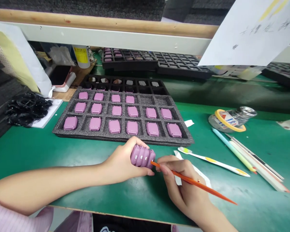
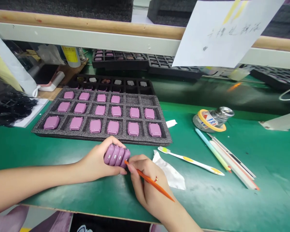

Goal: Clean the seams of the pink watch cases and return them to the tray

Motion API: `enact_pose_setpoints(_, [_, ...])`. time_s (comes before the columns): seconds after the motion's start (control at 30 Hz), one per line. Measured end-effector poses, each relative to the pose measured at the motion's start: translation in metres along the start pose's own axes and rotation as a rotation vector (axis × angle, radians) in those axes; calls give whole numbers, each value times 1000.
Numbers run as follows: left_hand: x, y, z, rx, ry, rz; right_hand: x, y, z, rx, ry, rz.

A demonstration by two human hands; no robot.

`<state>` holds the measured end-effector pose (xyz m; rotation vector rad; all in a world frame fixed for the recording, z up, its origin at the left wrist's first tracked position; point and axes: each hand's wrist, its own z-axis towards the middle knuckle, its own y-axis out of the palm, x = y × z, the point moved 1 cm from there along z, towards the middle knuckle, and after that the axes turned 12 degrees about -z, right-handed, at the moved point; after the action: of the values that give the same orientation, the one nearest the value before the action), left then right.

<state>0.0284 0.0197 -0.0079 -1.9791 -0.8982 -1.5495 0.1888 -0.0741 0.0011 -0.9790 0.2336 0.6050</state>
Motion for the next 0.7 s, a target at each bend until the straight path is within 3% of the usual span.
enact_pose_setpoints(0.3, [0, 0, 0, -12, -7, -4, 3, -1, 5, -21, -34, 44])
enact_pose_setpoints(0.7, [0, 0, 2, -41, 1, -57, 11, -9, 18, -164, -13, 95])
